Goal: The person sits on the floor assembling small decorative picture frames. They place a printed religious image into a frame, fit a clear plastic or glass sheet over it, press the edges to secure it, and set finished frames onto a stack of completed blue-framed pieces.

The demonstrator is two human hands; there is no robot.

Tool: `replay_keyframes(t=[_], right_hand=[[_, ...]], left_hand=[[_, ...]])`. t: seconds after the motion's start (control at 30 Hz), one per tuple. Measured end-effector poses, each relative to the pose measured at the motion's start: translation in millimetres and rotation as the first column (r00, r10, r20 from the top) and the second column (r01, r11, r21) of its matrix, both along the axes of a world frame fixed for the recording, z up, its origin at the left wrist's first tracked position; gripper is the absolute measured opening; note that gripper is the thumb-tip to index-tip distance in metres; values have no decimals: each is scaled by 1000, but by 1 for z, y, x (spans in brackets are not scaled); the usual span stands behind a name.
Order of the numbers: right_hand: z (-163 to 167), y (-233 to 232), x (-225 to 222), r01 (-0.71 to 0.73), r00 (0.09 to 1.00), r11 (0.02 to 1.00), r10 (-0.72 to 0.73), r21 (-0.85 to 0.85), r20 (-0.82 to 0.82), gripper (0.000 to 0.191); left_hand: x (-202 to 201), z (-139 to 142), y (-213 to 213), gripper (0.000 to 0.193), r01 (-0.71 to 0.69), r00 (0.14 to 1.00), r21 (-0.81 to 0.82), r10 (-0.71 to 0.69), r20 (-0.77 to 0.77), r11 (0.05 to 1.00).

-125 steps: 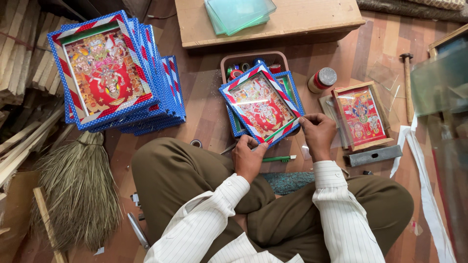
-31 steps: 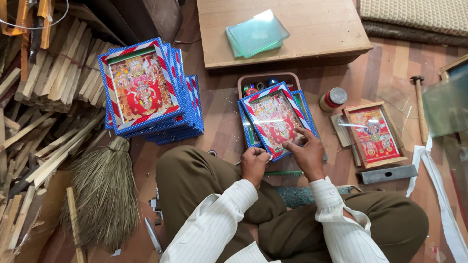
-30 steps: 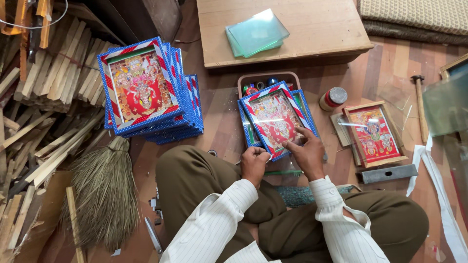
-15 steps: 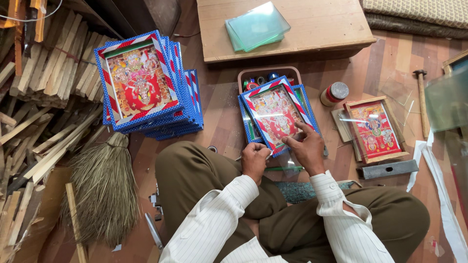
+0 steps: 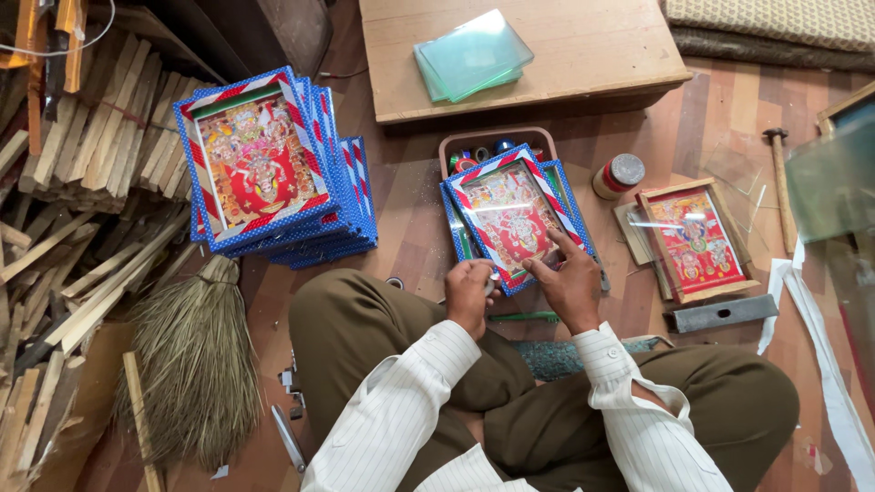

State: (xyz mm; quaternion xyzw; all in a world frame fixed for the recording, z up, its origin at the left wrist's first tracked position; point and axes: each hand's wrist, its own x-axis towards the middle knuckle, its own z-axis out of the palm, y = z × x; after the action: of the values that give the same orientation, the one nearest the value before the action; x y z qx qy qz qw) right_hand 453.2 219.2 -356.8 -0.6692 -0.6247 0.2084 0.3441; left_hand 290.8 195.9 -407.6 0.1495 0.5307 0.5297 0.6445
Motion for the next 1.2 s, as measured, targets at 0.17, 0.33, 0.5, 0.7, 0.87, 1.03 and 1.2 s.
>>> replay_keyframes(t=[0.17,0.33,0.5,0.7,0.87,1.03,1.2], right_hand=[[5,3,24,92,869,992,-123,-89,-479,55],[-2,21,83,645,613,761,-456,75,-645,24],[-13,23,98,966,194,248,-882,-72,-429,28],[-8,8,78,908,-11,138,-936,-396,-352,34],[-3,1,64,894,58,203,-937,-400,-345,34],[3,-21,29,815,360,539,-760,-214,-541,37],[-4,-45,-3,147,311,920,-392,-363,-866,42]], left_hand=[[-1,15,-7,28,-37,984,-94,20,-177,995],[9,12,-19,30,78,943,-14,-78,-324,997],[11,8,-15,27,146,968,-14,-146,-206,989],[10,16,-22,22,155,983,18,-152,-99,988],[5,30,-29,24,169,985,21,-169,-19,985],[-8,40,-38,22,160,986,69,-162,34,985],[-19,42,-49,22,153,984,94,-161,79,984]])
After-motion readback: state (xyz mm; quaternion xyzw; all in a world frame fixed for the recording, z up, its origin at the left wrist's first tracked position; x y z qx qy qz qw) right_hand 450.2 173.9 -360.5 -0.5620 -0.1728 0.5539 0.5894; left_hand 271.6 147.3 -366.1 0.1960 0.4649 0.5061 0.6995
